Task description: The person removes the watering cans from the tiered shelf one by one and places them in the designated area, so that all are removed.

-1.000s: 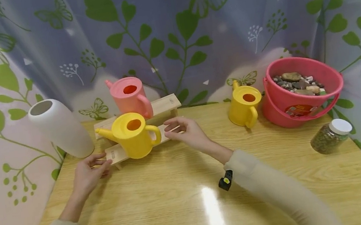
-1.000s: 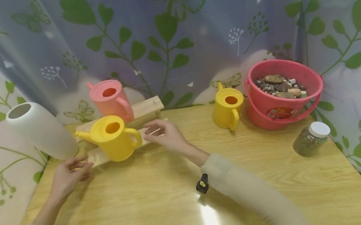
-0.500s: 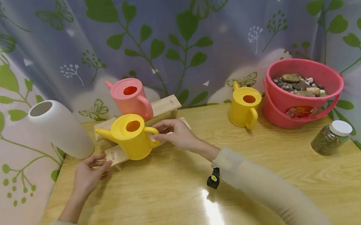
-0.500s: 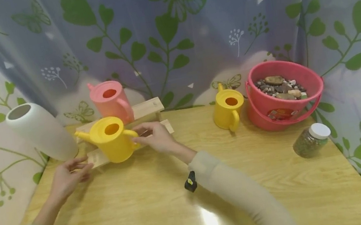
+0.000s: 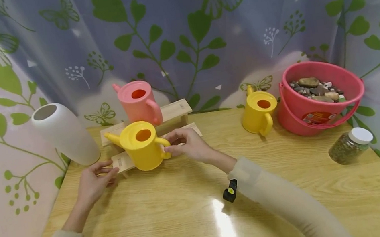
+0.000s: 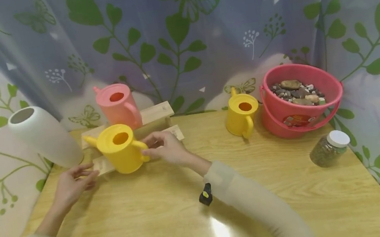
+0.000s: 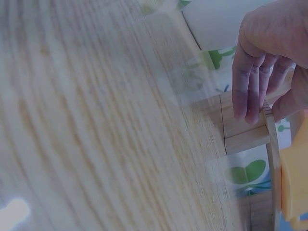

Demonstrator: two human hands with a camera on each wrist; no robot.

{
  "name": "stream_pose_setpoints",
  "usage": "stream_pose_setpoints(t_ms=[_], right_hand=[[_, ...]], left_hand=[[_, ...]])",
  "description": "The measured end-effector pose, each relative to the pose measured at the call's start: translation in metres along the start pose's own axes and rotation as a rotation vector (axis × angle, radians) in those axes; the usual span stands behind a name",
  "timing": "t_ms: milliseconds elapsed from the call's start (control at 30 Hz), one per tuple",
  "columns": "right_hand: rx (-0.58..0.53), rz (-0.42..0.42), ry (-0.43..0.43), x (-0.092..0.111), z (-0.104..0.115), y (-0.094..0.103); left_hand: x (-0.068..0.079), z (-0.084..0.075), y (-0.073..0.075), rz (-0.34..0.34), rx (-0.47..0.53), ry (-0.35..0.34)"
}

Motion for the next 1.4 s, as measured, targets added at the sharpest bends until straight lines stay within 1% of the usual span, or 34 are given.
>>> stream_pose_setpoints(t_ms=[33,100,267,367,600,867,1033,1167,1300,1400], right_hand=[[0.012,-0.006,0.010,0.002,0.000,0.001],[0.001,-0.010,0.012,0.006,0.001,0.004],[-0.069,0.002,-0.053,0.020,-0.003,0.013],[-0.067,-0.005,-0.068,0.030,-0.005,0.022],[-0.070,-0.041,-0.087,0.060,-0.008,0.052],[-0.044,-0.087,-0.034,0.090,-0.010,0.091],[-0.047,-0.134,-0.023,0.105,-0.014,0.120],[-0.035,-0.187,-0.013,0.114,-0.020,0.141],[-0.010,-0.263,-0.016,0.118,-0.024,0.160],[0.004,-0.332,-0.023,0.117,-0.026,0.171]], left_hand=[[0.000,0.000,0.000,0.002,-0.001,0.001],[-0.001,0.002,-0.001,0.003,-0.004,0.003],[-0.003,0.006,-0.003,0.008,-0.010,0.006],[-0.002,0.004,-0.003,0.008,-0.005,0.003],[0.000,-0.002,-0.003,0.005,0.027,-0.005],[0.001,-0.002,0.000,-0.001,0.021,-0.007],[0.001,0.000,-0.002,0.005,0.021,0.004],[0.000,0.002,-0.002,0.005,0.022,0.013],[0.000,0.003,-0.003,0.003,0.021,0.011],[-0.001,0.003,-0.003,0.002,0.018,0.010]])
Point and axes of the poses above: each hand's wrist, its own x-axis away from the middle knuckle, its own y-axis out of the back of the hand, z = x × y, the point moved 7 cm from there along -x, towards the middle knuckle, and after that the axes turned 12 degrees about -z, right-handed, at the moved point
